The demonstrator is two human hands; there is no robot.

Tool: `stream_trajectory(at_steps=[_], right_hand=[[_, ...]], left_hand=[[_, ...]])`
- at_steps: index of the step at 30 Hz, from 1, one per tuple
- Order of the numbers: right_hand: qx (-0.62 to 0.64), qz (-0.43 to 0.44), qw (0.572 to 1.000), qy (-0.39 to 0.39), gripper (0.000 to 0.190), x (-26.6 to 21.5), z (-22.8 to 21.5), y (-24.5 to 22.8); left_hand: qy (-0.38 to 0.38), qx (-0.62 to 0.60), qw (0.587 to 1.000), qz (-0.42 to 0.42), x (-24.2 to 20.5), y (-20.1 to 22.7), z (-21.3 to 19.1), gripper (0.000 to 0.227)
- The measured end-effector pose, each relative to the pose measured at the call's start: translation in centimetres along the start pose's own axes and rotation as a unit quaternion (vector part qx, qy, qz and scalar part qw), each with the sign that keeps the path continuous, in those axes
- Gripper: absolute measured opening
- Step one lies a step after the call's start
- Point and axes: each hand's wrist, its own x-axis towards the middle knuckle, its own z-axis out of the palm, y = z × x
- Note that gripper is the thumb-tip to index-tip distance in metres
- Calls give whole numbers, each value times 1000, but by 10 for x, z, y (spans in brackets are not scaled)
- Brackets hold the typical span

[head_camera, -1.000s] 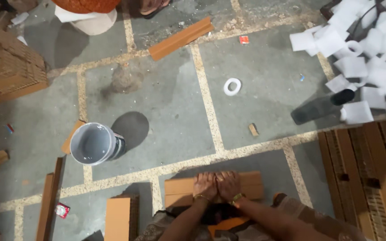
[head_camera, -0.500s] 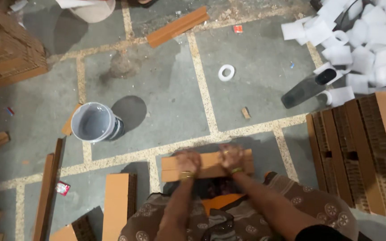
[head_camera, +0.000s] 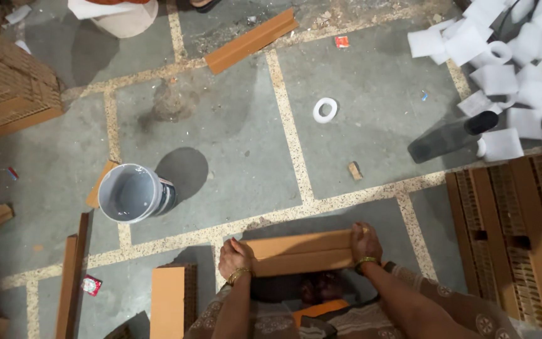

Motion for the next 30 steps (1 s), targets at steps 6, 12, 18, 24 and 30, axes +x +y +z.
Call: stream_trajectory(at_steps=[6,12,18,24,30], right_hand=[[-44,-81,996,7,50,-3,-12,-5],[-247,-387,866,200,47,-15,2,-27],[-115,-497,856,81,37,-44,53,-47],[-117,-493,862,23,24,-39,51,-55],[-102,-479,871,39,24,-46,44,-60]], left_hand=[[-83,33,995,-34,0,-2,-2,55],[-31,172,964,199,-2,13,-2,53],[-229,180,864,410,-59,78,56,42],[-109,-17,894,434,-83,87,70,36],[-154,16,896,416,-83,91,62,39]])
